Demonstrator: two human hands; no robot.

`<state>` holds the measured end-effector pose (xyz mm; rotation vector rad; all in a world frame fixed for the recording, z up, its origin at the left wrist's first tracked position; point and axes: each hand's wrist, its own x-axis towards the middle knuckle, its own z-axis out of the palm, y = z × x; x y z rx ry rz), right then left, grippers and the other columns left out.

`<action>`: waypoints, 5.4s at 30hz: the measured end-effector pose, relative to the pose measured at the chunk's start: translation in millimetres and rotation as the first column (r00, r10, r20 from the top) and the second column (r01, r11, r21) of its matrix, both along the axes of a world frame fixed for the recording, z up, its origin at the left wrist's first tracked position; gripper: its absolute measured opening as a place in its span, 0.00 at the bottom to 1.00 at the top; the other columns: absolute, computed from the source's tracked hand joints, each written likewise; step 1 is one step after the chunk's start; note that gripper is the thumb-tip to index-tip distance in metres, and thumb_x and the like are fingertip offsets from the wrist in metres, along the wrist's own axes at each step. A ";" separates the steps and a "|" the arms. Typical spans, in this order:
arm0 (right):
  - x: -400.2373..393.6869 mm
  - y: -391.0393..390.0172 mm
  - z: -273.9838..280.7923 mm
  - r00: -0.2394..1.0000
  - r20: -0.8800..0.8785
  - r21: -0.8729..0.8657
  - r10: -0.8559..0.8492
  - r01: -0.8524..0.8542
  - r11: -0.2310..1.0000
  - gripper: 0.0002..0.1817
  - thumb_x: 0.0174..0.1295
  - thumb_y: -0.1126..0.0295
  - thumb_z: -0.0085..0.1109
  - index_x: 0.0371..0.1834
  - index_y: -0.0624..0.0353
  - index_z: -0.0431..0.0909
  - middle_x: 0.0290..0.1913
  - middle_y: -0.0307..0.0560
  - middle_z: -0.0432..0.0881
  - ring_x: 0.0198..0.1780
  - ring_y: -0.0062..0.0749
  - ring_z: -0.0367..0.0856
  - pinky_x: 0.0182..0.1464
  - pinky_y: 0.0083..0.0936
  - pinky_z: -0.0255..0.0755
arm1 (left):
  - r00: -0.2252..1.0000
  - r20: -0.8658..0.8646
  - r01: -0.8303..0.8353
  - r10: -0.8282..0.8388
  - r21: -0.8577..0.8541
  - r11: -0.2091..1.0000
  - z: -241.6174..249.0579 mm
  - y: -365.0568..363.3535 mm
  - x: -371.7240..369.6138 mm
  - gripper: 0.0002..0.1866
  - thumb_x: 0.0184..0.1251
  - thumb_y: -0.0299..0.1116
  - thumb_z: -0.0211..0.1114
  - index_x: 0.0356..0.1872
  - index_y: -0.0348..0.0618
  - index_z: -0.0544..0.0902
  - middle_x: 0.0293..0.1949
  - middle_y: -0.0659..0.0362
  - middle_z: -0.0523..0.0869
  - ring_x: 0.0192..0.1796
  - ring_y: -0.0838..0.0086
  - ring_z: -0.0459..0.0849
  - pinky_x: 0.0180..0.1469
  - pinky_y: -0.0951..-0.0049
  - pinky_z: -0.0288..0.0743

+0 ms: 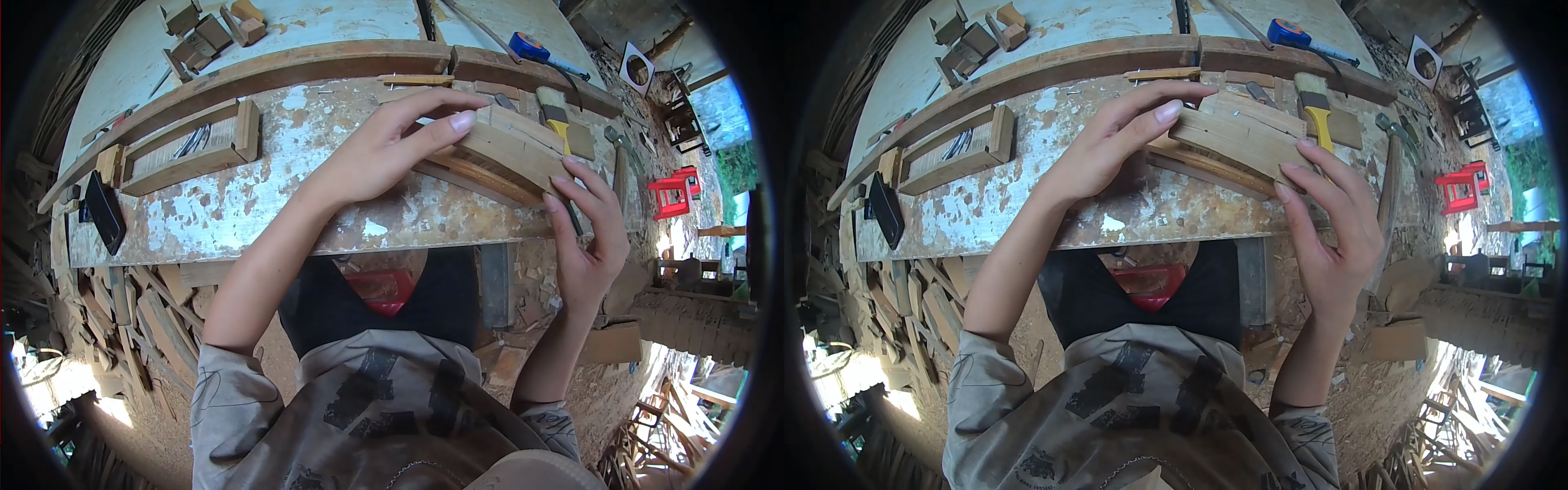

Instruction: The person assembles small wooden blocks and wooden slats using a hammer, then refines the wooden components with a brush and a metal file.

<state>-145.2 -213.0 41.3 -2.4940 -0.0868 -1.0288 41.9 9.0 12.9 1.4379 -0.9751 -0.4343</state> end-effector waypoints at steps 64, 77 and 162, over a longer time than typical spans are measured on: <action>3.6 -3.1 -25.7 0.978 0.206 0.180 0.032 -0.070 0.981 0.16 0.62 0.77 0.75 0.53 0.51 0.91 0.61 0.41 0.88 0.60 0.43 0.87 0.66 0.39 0.81 | 0.965 0.252 0.021 -0.069 0.188 0.982 23.2 -12.9 16.8 0.41 0.72 0.43 0.75 0.81 0.34 0.74 0.77 0.46 0.79 0.81 0.58 0.75 0.85 0.54 0.62; 7.8 0.8 -33.2 0.970 0.241 0.235 0.024 -0.083 0.968 0.16 0.61 0.78 0.74 0.52 0.51 0.91 0.61 0.41 0.88 0.60 0.43 0.86 0.66 0.40 0.81 | 0.964 0.265 -0.055 0.011 0.159 0.986 0.7 -9.3 15.5 0.45 0.81 0.64 0.64 0.81 0.32 0.73 0.79 0.43 0.77 0.83 0.55 0.72 0.86 0.53 0.59; 50.0 44.3 -9.9 0.995 0.095 -0.175 0.013 0.004 0.985 0.27 0.64 0.65 0.75 0.68 0.52 0.84 0.64 0.50 0.83 0.67 0.48 0.83 0.75 0.46 0.74 | 0.996 0.090 -0.013 0.007 0.062 0.998 -13.7 -12.2 13.7 0.40 0.72 0.37 0.81 0.81 0.37 0.75 0.80 0.49 0.77 0.83 0.60 0.74 0.87 0.56 0.61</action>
